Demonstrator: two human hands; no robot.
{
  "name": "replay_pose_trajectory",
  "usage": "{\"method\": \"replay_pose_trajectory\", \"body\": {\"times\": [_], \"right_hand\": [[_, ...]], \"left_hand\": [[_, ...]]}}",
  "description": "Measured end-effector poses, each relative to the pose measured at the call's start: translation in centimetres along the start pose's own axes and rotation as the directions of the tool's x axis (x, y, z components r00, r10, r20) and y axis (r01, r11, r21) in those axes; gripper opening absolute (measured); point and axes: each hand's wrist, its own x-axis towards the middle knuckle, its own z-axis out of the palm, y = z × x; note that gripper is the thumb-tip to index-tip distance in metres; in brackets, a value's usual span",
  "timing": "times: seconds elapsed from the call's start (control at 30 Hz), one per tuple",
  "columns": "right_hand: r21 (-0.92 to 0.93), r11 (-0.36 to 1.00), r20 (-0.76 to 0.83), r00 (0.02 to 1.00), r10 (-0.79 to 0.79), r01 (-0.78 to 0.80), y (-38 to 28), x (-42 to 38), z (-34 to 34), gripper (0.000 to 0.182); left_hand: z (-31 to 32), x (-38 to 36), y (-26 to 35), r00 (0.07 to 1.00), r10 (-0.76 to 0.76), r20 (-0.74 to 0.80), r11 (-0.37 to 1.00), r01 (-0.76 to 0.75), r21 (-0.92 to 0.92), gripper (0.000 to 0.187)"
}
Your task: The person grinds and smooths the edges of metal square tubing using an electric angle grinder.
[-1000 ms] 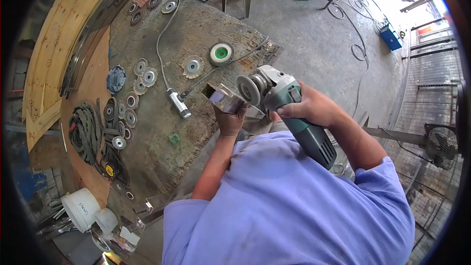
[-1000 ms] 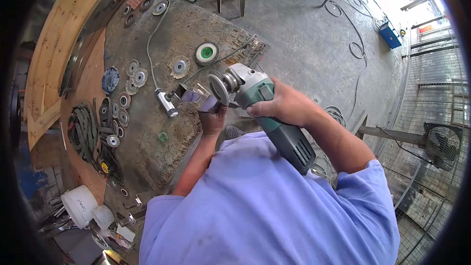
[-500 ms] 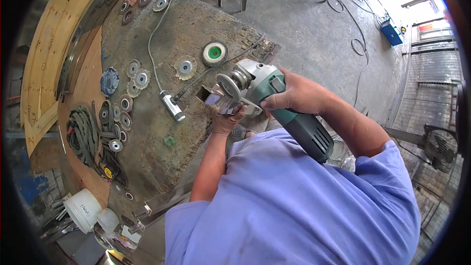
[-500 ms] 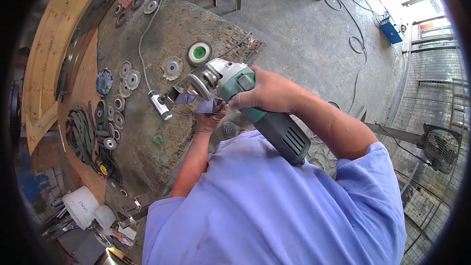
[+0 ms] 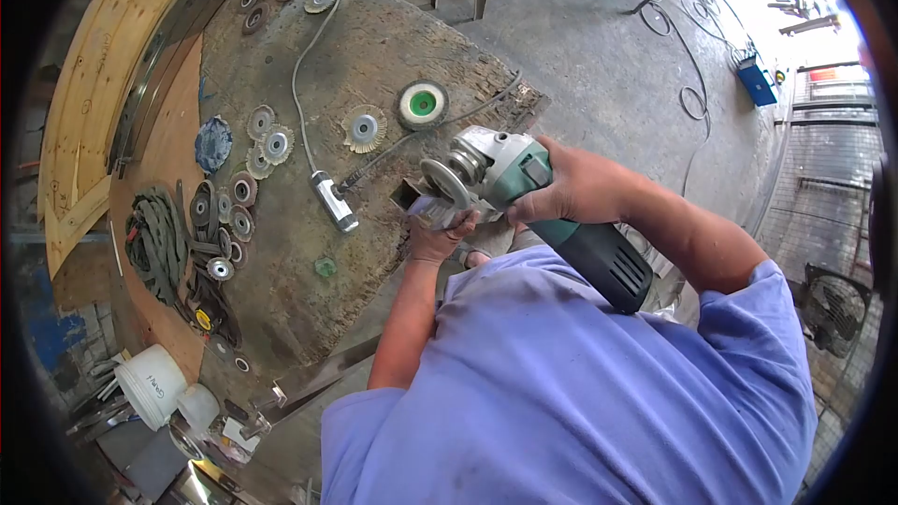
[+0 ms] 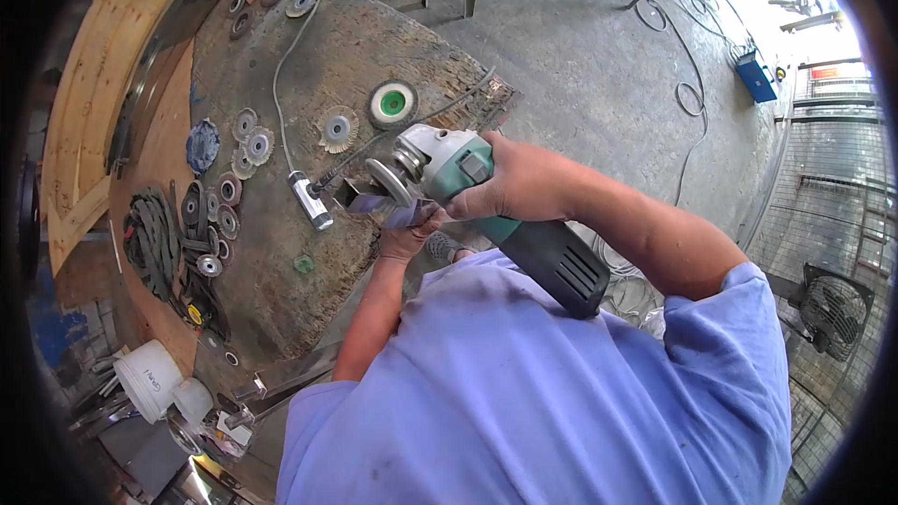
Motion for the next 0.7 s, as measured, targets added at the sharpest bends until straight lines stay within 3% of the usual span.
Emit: {"method": "replay_pose_trajectory", "body": {"times": [0.17, 0.33, 0.43, 0.53, 0.6, 0.67, 0.7], "right_hand": [[-0.077, 0.992, -0.026, 0.994, 0.103, -0.105, -2.0, 0.5, -0.4, 0.084], [-0.099, 0.992, -0.027, 0.997, 0.077, -0.079, -0.9, -0.4, -0.2, 0.092], [-0.055, 0.991, -0.037, 0.992, 0.121, -0.123, -1.5, 1.2, 0.1, 0.082], [-0.1, 0.99, -0.012, 0.995, 0.098, -0.099, -1.1, 0.6, -0.3, 0.089], [-0.102, 0.991, 0.012, 0.996, 0.091, -0.09, -0.8, -1.1, -0.9, 0.091], [-0.037, 0.996, 0.046, 0.996, 0.083, -0.081, -0.6, -2.6, -1.4, 0.089], [-0.009, 0.995, 0.029, 0.995, 0.099, -0.099, -0.5, -2.6, -1.6, 0.088]], "left_hand": [[-0.7, 0.8, 0.7, 0.964, 0.174, -0.201, 0.983, -0.156, 0.099, 0.021], [-0.6, 0.8, 0.9, 0.991, 0.014, -0.135, 0.997, -0.024, -0.071, 0.022], [-0.3, 0.6, 0.7, 0.991, 0.014, -0.131, 0.999, -0.02, -0.047, 0.03], [0.0, 0.5, 0.5, 0.994, -0.042, -0.103, 0.991, 0.028, -0.127, 0.041], [0.4, 0.4, 0.3, 0.979, -0.028, -0.204, 0.983, -0.009, -0.182, 0.032], [1.6, -0.3, -1.0, 0.968, 0.056, -0.243, 0.998, -0.057, 0.005, 0.037], [1.7, -0.2, -0.7, 0.975, -0.018, -0.22, 0.99, -0.013, -0.138, 0.037]]}}
